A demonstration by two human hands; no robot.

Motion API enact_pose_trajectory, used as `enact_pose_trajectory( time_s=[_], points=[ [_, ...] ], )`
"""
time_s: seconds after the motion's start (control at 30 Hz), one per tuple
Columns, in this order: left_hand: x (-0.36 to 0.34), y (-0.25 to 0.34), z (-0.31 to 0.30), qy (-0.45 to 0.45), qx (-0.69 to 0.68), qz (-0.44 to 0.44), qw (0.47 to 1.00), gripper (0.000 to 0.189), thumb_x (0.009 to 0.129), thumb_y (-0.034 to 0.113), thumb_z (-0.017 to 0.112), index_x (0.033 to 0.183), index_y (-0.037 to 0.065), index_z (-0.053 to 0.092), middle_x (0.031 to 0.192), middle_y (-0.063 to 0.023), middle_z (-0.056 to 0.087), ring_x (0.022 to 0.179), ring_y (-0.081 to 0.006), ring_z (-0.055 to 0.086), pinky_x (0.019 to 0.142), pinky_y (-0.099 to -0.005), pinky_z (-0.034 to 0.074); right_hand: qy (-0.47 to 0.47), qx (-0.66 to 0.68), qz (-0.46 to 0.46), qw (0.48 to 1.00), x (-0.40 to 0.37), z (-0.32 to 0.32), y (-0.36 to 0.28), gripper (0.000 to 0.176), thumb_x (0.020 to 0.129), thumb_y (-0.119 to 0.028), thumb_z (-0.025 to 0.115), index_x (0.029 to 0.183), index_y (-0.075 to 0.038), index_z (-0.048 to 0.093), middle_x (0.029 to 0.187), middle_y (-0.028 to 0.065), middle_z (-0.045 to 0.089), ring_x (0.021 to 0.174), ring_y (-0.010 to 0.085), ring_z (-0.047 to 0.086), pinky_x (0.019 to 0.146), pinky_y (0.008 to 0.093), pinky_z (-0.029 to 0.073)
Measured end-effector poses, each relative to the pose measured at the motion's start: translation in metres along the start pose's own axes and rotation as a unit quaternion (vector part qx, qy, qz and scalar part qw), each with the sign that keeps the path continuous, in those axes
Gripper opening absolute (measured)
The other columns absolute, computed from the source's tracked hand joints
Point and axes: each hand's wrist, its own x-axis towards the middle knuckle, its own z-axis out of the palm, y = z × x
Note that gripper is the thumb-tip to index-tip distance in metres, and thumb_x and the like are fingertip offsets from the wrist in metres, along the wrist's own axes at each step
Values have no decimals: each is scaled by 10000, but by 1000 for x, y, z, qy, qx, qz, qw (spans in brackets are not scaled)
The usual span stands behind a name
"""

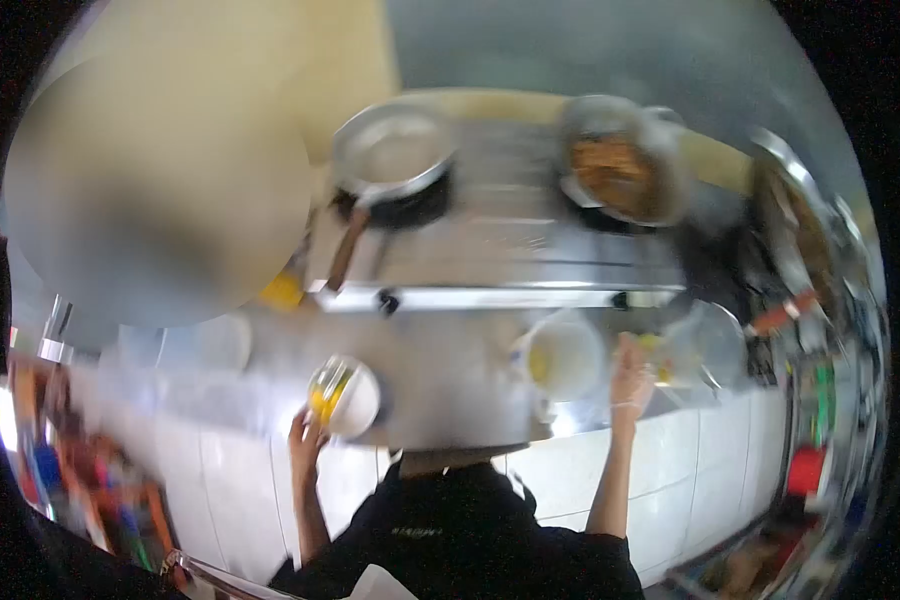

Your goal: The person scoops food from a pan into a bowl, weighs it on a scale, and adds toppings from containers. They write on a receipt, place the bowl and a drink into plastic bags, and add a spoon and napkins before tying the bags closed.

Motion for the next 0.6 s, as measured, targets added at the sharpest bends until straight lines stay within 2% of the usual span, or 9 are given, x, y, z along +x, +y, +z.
enact_pose_trajectory(
  time_s=[0.03, 0.07, 0.1, 0.13, 0.2, 0.23, 0.43, 0.57, 0.6],
  points=[
    [-4, 2, 6, 25, 21, 0, 999, 403, 877, 155, 565, 1257, 75, 455, 1001, -76, 553, 801, -128, 562, 655, -252, 489, 8, -15, -60, 998, 7, 26, 15, 419, 840, -7, 508, 1225, -170, 522, 1263, 83, 521, 1167, 207, 489, 989, 306, 374],
    [-3, -4, 9, 70, 63, 15, 995, 346, 882, 157, 556, 1218, 84, 510, 992, -77, 558, 807, -144, 573, 653, -259, 489, -102, -393, -134, 904, 23, 19, -5, 470, 841, 16, 481, 1268, -182, 473, 1301, 81, 482, 1214, 216, 439, 1030, 302, 330],
    [2, -14, 9, 105, 115, 78, 985, 316, 881, 155, 552, 1186, 72, 540, 989, -89, 565, 801, -159, 579, 651, -269, 491, -142, -669, -280, 673, 40, 11, -27, 523, 843, 39, 454, 1310, -195, 424, 1339, 80, 444, 1261, 225, 388, 1071, 299, 287],
    [7, -21, 9, 130, 172, 141, 966, 290, 880, 153, 548, 1155, 61, 569, 986, -101, 571, 794, -174, 586, 649, -279, 492, -111, -678, -312, 656, 49, 18, -25, 477, 834, 25, 480, 1266, -175, 445, 1298, 79, 467, 1215, 223, 417, 1034, 303, 312],
    [12, -19, 9, 127, 140, 104, 976, 258, 869, 139, 545, 1100, 44, 610, 959, -124, 598, 778, -187, 598, 654, -293, 494, -16, -485, -223, 845, 59, 39, -2, 387, 816, -4, 532, 1177, -136, 488, 1215, 76, 514, 1124, 217, 474, 960, 311, 362],
    [13, -14, 10, 131, 149, 112, 974, 262, 863, 133, 546, 1100, 41, 610, 946, -125, 605, 773, -185, 601, 657, -293, 495, 61, -229, -161, 958, 63, 57, 13, 344, 807, -18, 559, 1133, -116, 509, 1174, 75, 538, 1079, 215, 503, 922, 315, 388],
    [13, -1, 10, 121, 176, 111, 971, 276, 829, 113, 558, 1084, 26, 617, 884, -122, 629, 713, -182, 616, 649, -288, 495, 142, 99, -29, 985, 88, 88, 48, 203, 800, -89, 643, 976, -6, 583, 1004, 88, 629, 831, 200, 628, 724, 310, 497],
    [14, 6, 10, 115, 195, 125, 966, 268, 821, 118, 569, 1065, 19, 623, 846, -119, 638, 664, -172, 619, 623, -289, 498, 67, 254, 231, 937, 84, 48, -14, 248, 838, -152, 618, 1022, 8, 575, 992, 118, 629, 788, 176, 635, 689, 265, 495],
    [16, 7, 9, 111, 199, 123, 966, 262, 817, 121, 575, 1052, 16, 626, 828, -117, 643, 657, -169, 621, 620, -288, 499, 95, 255, 166, 948, 82, 52, -1, 270, 846, -176, 602, 1033, 17, 570, 984, 132, 629, 784, 197, 633, 695, 279, 493]
  ],
)
